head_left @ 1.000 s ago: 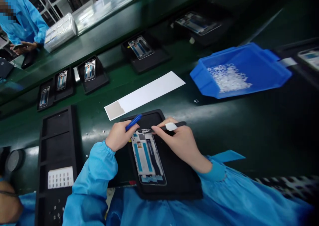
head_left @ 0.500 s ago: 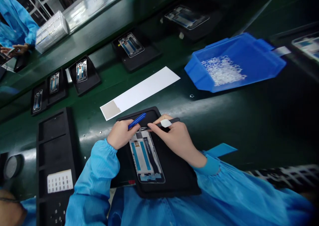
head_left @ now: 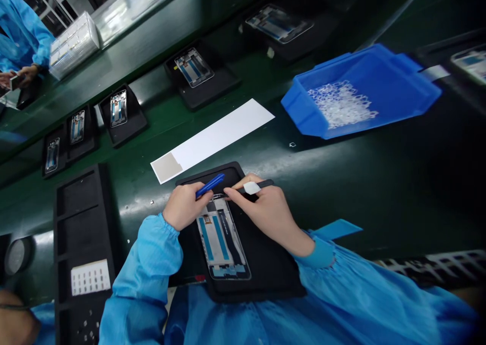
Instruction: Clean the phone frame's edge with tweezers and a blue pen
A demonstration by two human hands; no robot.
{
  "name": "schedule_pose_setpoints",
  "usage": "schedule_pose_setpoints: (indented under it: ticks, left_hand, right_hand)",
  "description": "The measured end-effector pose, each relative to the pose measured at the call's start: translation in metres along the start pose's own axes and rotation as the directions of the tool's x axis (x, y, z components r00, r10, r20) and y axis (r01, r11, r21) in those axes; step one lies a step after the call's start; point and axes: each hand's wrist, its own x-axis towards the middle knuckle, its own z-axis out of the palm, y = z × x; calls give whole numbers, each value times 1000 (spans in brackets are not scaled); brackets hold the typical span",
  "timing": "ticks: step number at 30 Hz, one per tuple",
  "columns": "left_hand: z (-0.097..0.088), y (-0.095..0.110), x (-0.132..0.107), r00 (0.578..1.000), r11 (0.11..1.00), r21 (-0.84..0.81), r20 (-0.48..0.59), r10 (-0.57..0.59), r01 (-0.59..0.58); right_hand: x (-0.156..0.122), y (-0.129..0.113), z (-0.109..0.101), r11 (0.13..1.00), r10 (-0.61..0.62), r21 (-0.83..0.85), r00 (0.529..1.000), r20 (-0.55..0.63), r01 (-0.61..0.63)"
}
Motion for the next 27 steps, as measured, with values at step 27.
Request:
schedule_pose_setpoints:
  ticks: [27]
  left_hand:
    - [6, 6, -21, 986, 994, 96, -161, -38, 54]
  right_hand:
    - [-2, 5, 0, 945, -315, -104, 948, -34, 310]
